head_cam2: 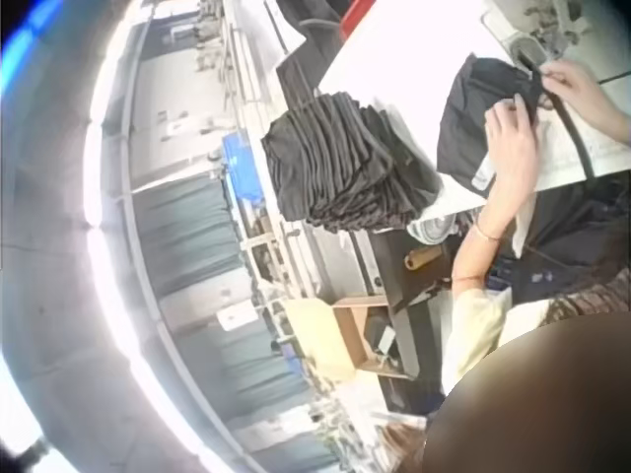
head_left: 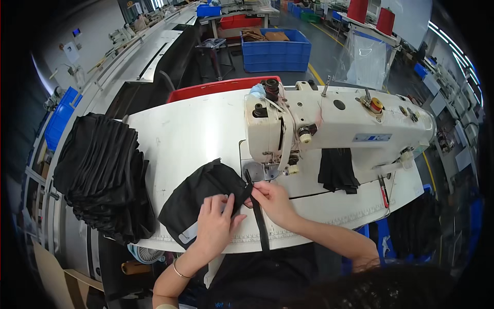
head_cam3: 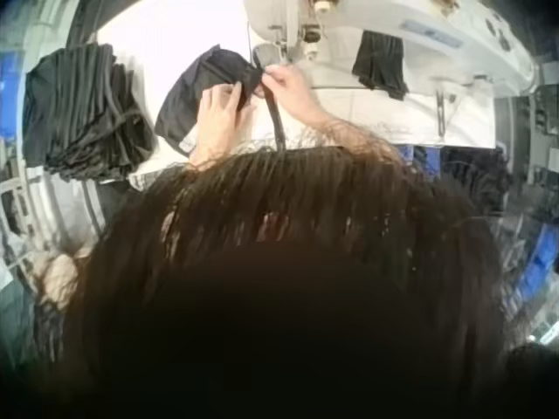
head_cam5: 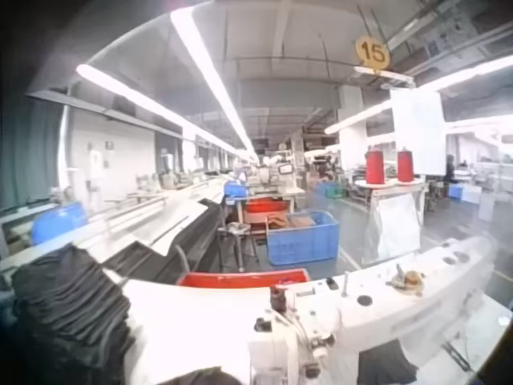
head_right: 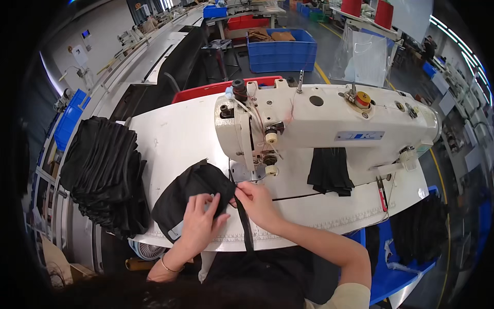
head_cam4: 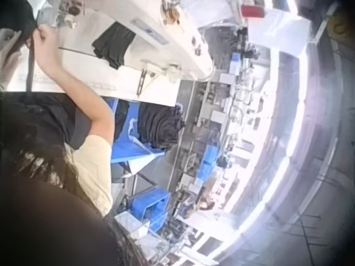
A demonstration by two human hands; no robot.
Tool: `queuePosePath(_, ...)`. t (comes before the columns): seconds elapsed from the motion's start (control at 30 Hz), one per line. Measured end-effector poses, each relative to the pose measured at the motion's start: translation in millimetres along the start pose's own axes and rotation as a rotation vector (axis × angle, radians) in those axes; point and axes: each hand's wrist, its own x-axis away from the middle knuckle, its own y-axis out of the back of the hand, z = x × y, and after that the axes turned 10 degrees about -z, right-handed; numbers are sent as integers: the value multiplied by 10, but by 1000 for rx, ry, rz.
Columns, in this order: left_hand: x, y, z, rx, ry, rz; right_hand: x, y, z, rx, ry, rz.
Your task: Sewing a black strap or border onto a leather accessory component using an industrial sewing machine.
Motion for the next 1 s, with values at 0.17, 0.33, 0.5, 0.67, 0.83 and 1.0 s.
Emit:
queuePosePath(0.17,-523,54,45,525,-190,-213,103,72,63,-200,-104,139)
queuePosePath(0.33,-653,18,89,850,201,242,252,349,208,-226,-231,210)
queuePosePath(0.5,-722,-55,164,898,164,184,322,491,248,480,267,480)
queuePosePath(0.67,-972,-264,290,536,-44,-42,11,426,101,1078,1302,337)
queuePosePath(0.83,-1380,-734,556,683,-177,-91,-300,547,33,1230,1268,218)
queuePosePath(1.0,-1417,-1000,561,1422,396,144,-208,754,-37,1235,849,378)
